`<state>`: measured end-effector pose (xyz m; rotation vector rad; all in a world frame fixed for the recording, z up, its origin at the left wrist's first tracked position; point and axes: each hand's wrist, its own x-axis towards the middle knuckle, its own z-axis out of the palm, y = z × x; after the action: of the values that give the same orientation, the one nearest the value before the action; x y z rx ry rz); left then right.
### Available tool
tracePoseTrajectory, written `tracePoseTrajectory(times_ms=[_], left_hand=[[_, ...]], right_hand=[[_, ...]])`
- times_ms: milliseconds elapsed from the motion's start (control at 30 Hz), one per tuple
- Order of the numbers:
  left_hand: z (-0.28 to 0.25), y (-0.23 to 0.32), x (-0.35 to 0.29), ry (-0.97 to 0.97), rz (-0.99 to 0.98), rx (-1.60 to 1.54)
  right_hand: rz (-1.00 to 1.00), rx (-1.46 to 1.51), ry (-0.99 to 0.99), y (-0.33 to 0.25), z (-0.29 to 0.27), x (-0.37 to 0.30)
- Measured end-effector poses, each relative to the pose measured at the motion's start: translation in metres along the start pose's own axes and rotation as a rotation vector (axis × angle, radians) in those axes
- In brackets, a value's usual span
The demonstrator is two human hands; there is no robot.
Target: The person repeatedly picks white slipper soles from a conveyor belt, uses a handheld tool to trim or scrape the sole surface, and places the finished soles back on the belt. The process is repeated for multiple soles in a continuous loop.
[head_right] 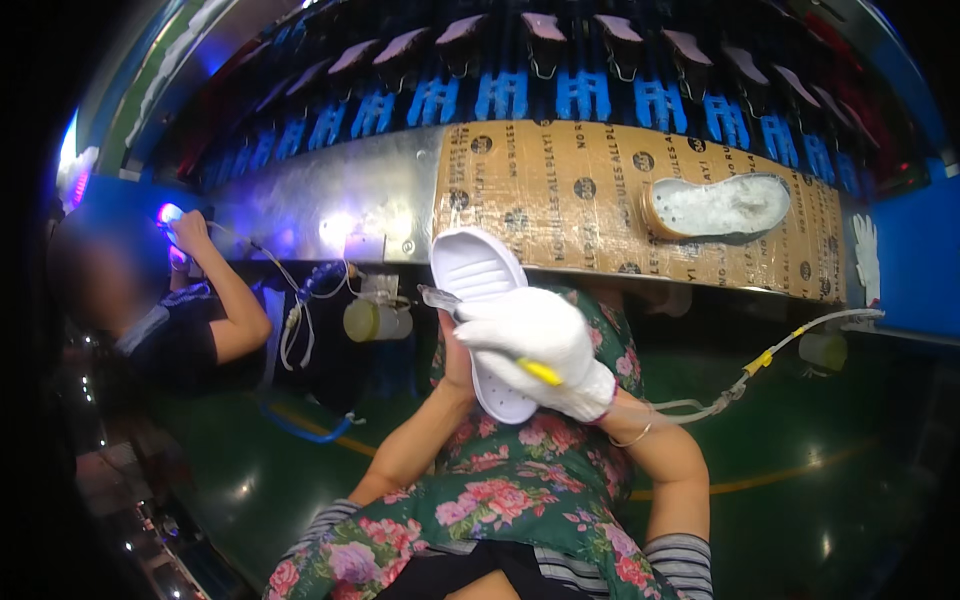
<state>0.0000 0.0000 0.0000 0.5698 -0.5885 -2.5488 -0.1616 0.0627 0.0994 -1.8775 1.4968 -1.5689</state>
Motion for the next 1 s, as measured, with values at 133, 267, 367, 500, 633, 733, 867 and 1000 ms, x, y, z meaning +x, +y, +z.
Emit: tracePoseTrajectory(times_ms=[133, 267, 367, 500, 633, 733, 867, 1000], left_hand=[[0.019, 0.015, 0.002, 0.025, 0.116, 0.096], [-0.017, 0.017, 0.009, 0.117, 0.132, 0.194], [-0.006, 0.025, 0.01, -0.027, 0.208, 0.064], [-0.004, 0.035, 0.025, -0.059, 0.154, -0.158], [-0.015, 0.049, 0.032, -0.239, 0.062, -0.06], [-0.01, 0.054, 0.038, -0.15, 0.126, -0.063], [-0.01, 0.06, 0.048, -0.222, 0.089, -0.171], [-0.016, 0.071, 0.059, -0.309, 0.186, -0.283]], right_hand=[[-0.083, -0.123, 0.117, 0.009, -0.001, 0.012], [-0.185, -0.067, -0.018, 0.008, 0.019, -0.006], [-0.048, 0.119, -0.037, 0.01, -0.003, -0.005], [-0.207, -0.163, 0.039, 0.013, 0.007, -0.006], [-0.181, 0.155, -0.077, 0.008, 0.017, -0.014], [-0.126, 0.022, 0.026, 0.015, 0.009, -0.005], [-0.208, -0.091, -0.02, 0.007, 0.027, -0.017], [-0.17, 0.19, -0.103, 0.011, 0.015, -0.013]])
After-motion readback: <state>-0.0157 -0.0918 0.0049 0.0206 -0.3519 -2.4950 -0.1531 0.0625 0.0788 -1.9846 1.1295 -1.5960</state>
